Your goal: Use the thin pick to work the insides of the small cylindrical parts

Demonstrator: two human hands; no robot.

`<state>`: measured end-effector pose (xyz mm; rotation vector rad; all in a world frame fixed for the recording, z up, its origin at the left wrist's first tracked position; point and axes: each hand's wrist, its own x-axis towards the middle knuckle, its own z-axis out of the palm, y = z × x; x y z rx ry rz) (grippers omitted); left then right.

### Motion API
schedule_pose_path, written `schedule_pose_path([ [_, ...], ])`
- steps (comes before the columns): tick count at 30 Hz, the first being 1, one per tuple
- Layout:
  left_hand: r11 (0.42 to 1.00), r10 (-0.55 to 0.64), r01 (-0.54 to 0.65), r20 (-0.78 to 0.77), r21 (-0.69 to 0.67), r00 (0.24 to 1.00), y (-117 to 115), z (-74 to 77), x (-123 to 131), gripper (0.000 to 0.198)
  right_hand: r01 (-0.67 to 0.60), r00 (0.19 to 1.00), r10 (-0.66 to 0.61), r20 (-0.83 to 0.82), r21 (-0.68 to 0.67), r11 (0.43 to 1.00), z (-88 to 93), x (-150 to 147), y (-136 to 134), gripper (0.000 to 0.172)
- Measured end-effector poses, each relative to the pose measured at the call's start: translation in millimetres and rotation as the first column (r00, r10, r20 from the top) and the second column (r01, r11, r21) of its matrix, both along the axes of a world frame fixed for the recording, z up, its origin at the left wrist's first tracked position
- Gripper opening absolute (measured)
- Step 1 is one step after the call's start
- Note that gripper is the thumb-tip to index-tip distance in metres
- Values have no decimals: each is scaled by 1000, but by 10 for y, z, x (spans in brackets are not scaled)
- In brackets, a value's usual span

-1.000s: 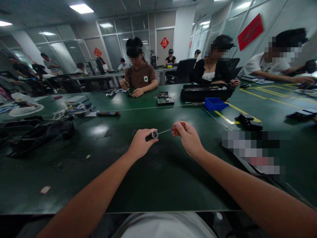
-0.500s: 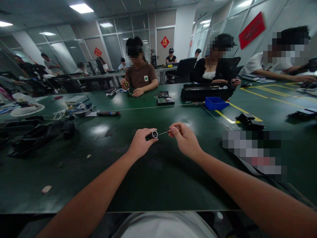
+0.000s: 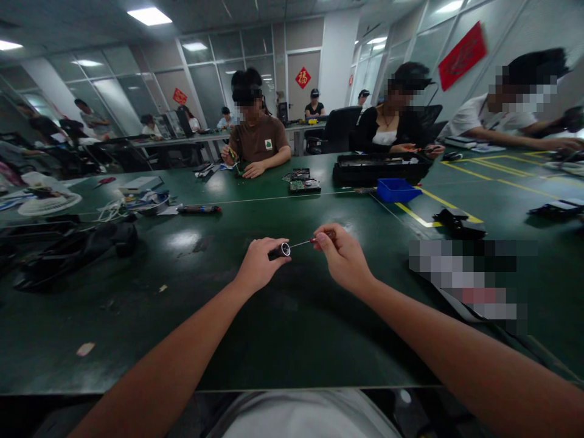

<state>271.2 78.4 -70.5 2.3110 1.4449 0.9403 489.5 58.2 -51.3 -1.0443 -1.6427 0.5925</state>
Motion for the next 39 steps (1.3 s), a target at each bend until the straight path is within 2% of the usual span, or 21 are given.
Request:
schedule_pose_path([
  [13, 999, -15, 15, -2, -42, 1000, 24, -55, -25, 41, 115, 980, -120, 159, 40, 993, 61, 29, -8, 19],
  [23, 996, 8, -5, 29, -89, 1000, 21, -45, -26, 45, 147, 970, -148, 191, 21, 989, 70, 31, 18, 21],
  [28, 994, 65, -53, 132, -94, 989, 8, 2, -12, 42, 151, 971, -151, 182, 16, 988, 45, 46, 33, 25],
  [31, 984, 109, -75, 214, -163, 971, -2, 27, -15, 36, 151, 971, -152, 184, 16, 988, 38, 53, 36, 25],
  [34, 971, 108, -47, 255, -235, 961, -26, 60, -19, 33, 149, 972, -150, 183, 18, 989, 35, 56, 38, 25],
  [36, 971, 85, -29, 228, -239, 970, -51, 90, -14, 29, 145, 973, -145, 179, 15, 989, 31, 56, 41, 24],
  [39, 980, 31, -12, 94, -197, 995, -87, 133, 5, 24, 144, 975, -145, 171, 13, 989, 27, 55, 45, 23],
])
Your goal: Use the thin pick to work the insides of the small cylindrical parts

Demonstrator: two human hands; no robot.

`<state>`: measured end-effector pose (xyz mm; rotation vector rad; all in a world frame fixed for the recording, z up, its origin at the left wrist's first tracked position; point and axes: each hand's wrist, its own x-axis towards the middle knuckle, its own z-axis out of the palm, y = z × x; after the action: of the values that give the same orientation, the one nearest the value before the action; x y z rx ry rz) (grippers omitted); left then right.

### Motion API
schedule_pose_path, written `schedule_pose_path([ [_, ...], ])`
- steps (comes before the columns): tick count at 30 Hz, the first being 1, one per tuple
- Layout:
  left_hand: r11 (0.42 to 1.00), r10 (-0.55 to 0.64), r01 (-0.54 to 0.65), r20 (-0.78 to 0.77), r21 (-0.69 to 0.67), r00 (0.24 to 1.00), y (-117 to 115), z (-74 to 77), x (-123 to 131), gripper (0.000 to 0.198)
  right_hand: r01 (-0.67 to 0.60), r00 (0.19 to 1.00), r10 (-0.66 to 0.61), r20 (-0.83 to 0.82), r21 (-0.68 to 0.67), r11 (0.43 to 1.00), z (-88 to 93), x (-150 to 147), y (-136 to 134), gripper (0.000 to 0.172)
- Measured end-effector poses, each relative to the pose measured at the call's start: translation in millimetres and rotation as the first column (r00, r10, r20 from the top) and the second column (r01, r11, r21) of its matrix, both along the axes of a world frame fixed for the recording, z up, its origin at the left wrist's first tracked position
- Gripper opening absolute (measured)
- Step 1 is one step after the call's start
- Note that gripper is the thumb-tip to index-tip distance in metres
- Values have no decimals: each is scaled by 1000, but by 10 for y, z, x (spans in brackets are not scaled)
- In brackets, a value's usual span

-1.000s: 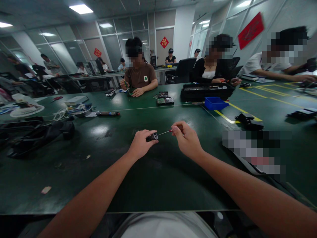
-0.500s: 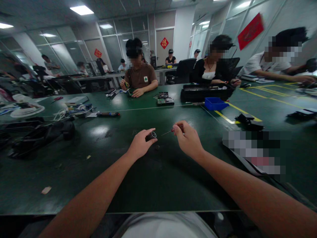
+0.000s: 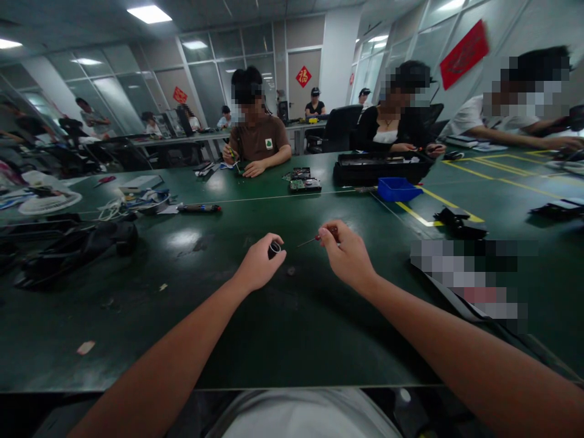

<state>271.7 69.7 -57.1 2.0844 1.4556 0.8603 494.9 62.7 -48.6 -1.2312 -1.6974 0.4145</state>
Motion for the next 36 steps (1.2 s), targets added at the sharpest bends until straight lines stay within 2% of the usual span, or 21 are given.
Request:
schedule_pose_path([
  [5, 985, -168, 171, -245, -8, 955, -19, 6, 13, 24, 5, 1000, -5, 8, -9, 1000, 17, -7, -12, 23],
  [11, 953, -292, 292, -485, -77, 824, -42, -14, 1, 37, 12, 1000, -11, 17, -19, 1000, 18, -10, -16, 24],
  [15, 950, -293, 302, -548, -75, 783, -60, -6, 31, 37, 18, 1000, -18, 22, -12, 1000, 8, -12, -2, 22],
  [20, 972, -221, 225, -555, -62, 802, -40, -41, 59, 32, 10, 1000, -10, 14, -6, 1000, -4, -16, 8, 21],
  [25, 976, -193, 214, -560, -29, 806, -18, -68, 50, 30, -4, 1000, 4, 10, -6, 1000, -4, -20, 1, 23],
  [28, 979, -186, 202, -528, -28, 829, -21, -53, 35, 30, -7, 1000, 7, 15, -6, 1000, 8, -23, -6, 24],
  [31, 982, -189, 184, -413, -52, 891, -9, -37, 11, 31, -7, 1000, 8, 17, -9, 1000, 18, -24, -10, 24],
  [34, 984, -165, 147, -193, -103, 967, 36, -16, -23, 30, -7, 1000, 7, 15, -22, 1000, 24, -21, -11, 24],
  [36, 979, -78, 80, 16, -187, 997, 77, 18, -59, 28, -10, 1000, 10, 13, -31, 999, 26, -18, -11, 24],
])
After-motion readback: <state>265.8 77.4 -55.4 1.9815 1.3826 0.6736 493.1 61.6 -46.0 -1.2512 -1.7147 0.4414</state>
